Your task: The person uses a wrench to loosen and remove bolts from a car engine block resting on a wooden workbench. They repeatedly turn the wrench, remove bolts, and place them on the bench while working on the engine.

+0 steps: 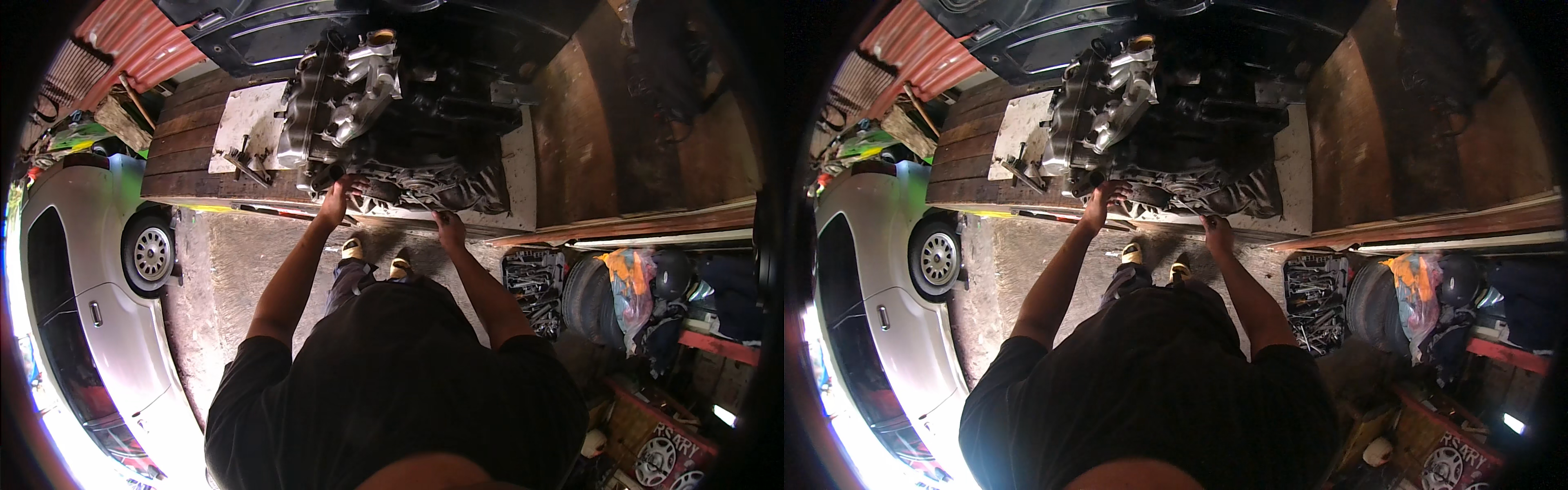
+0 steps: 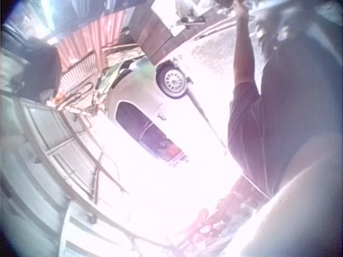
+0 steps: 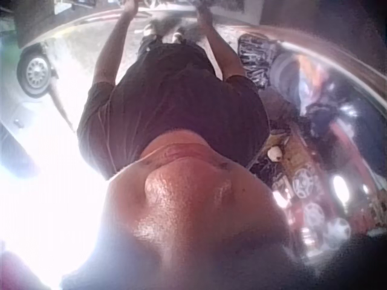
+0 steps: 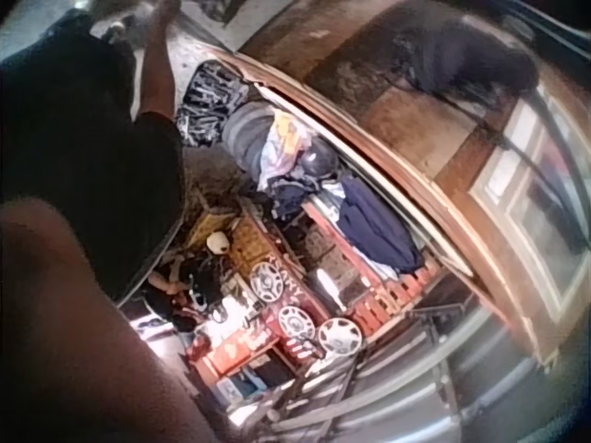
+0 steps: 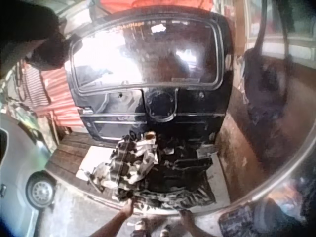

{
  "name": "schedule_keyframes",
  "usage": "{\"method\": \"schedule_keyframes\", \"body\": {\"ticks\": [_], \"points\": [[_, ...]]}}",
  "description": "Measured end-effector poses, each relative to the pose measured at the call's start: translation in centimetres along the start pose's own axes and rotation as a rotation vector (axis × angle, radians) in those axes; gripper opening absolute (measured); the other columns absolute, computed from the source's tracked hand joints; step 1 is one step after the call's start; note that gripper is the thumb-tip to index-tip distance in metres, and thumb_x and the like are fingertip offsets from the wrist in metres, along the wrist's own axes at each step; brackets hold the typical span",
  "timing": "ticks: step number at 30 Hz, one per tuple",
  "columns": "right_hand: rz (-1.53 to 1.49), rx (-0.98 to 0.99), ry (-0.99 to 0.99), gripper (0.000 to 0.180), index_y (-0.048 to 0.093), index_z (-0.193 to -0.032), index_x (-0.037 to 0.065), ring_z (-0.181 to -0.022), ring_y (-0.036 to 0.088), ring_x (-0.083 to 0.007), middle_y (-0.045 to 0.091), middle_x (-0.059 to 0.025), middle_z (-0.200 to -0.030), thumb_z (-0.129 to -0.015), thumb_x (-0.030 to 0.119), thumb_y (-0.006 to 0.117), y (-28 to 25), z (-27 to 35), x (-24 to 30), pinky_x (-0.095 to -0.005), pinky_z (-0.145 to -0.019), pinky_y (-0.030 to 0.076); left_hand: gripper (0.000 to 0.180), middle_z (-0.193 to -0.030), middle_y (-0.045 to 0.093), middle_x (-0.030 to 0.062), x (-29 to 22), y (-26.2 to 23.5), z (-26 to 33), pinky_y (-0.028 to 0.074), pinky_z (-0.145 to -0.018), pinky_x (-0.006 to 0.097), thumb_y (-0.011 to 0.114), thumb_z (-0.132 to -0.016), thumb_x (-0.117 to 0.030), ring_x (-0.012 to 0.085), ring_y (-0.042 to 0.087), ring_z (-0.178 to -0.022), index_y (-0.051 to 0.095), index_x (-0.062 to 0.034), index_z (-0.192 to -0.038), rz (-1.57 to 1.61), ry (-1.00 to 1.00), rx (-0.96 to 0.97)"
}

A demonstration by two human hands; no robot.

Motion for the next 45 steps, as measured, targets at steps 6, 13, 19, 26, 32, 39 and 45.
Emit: {"method": "schedule_keyframes", "body": {"ticks": [6, 13, 19, 26, 32, 39, 45], "points": [[0.295, -0.165, -0.086, 0.051, 0.067, -0.104, 0.008, -0.095, 0.061, -0.0350, 0.064, -0.0195, -0.099, -0.085, 0.054, 0.056, -3.4, -0.3, 1.1, -0.0434, -0.079, 0.047, 0.077, -0.111, 0.061, 0.0104, -1.1, 0.8, -0.4, 0.039, -0.088, 0.036, 0.016, -0.090, -0.064, 0.0208, 0.055, -0.097, 0.053, -0.0033, -0.120, 0.006, 0.032, 0.008], [0.445, -0.164, -0.197, 0.048, 0.068, -0.102, 0.008, -0.086, 0.062, -0.0348, 0.066, -0.0171, -0.092, -0.084, 0.051, 0.059, -6.7, 0.8, 5.2, -0.0429, -0.072, 0.049, 0.061, -0.118, 0.059, 0.0147, 2.4, -0.6, -1.2, 0.042, -0.091, 0.035, 0.018, -0.099, -0.044, 0.0242, 0.054, -0.107, 0.051, 0.0023, -0.122, 0.086, 0.078, -0.053], [0.591, -0.105, -0.261, 0.047, 0.066, -0.107, 0.009, -0.084, 0.063, -0.0338, 0.067, -0.0159, -0.088, -0.087, 0.050, 0.054, -7.8, 0.6, 7.4, -0.0432, -0.071, 0.049, 0.059, -0.122, 0.056, 0.0186, 3.0, -0.9, -1.5, 0.034, -0.102, 0.038, 0.016, -0.099, -0.036, 0.0290, 0.050, -0.116, 0.051, 0.0041, -0.123, 0.114, 0.117, -0.175], [0.803, -0.120, -0.535, 0.041, 0.067, -0.083, 0.006, -0.072, 0.065, -0.0286, 0.065, -0.0128, -0.077, -0.090, 0.043, 0.052, -8.3, 0.3, 10.6, -0.0429, -0.058, 0.052, 0.069, -0.110, 0.062, 0.0146, 5.9, -1.5, -3.2, 0.042, -0.088, 0.038, 0.016, -0.097, -0.053, 0.0261, 0.056, -0.102, 0.053, 0.0006, -0.119, 0.026, 0.139, -0.122], [0.881, -0.010, -0.629, 0.026, 0.069, -0.074, 0.002, -0.069, 0.066, -0.0312, 0.066, -0.0161, -0.075, -0.085, 0.023, 0.057, -7.9, 1.1, 13.3, -0.0445, -0.057, 0.053, 0.055, -0.107, 0.063, 0.0074, 4.7, -1.2, -2.5, 0.046, -0.065, 0.031, 0.026, -0.097, -0.045, 0.0180, 0.056, -0.086, 0.057, -0.0050, -0.117, 0.149, -0.005, -0.078], [1.063, 0.011, -0.745, 0.011, 0.069, -0.067, 0.005, -0.069, 0.068, -0.0280, 0.067, -0.0149, -0.073, -0.068, 0.011, 0.060, -5.6, 3.7, 20.6, -0.0393, -0.057, 0.053, 0.054, -0.101, 0.064, 0.0096, 2.3, -0.4, -2.0, 0.045, -0.081, 0.033, 0.023, -0.098, -0.040, 0.0210, 0.059, -0.093, 0.060, -0.0021, -0.107, 0.079, 0.105, -0.018], [1.160, 0.022, -0.782, 0.011, 0.070, -0.069, 0.007, -0.069, 0.068, -0.0260, 0.068, -0.0114, -0.070, -0.070, 0.010, 0.060, -4.6, 4.8, 22.8, -0.0387, -0.056, 0.053, 0.066, -0.104, 0.063, 0.0071, 0.7, 1.0, -1.3, 0.047, -0.068, 0.034, 0.019, -0.093, -0.054, 0.0189, 0.055, -0.092, 0.060, -0.0051, -0.109, 0.006, -0.003, 0.043]]}}
Point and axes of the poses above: each hand's wrist, its own z-axis away from the middle knuckle, its own y-axis out of the palm, x = y × z, the point moved 9 cm from there along -z, towards the middle knuckle
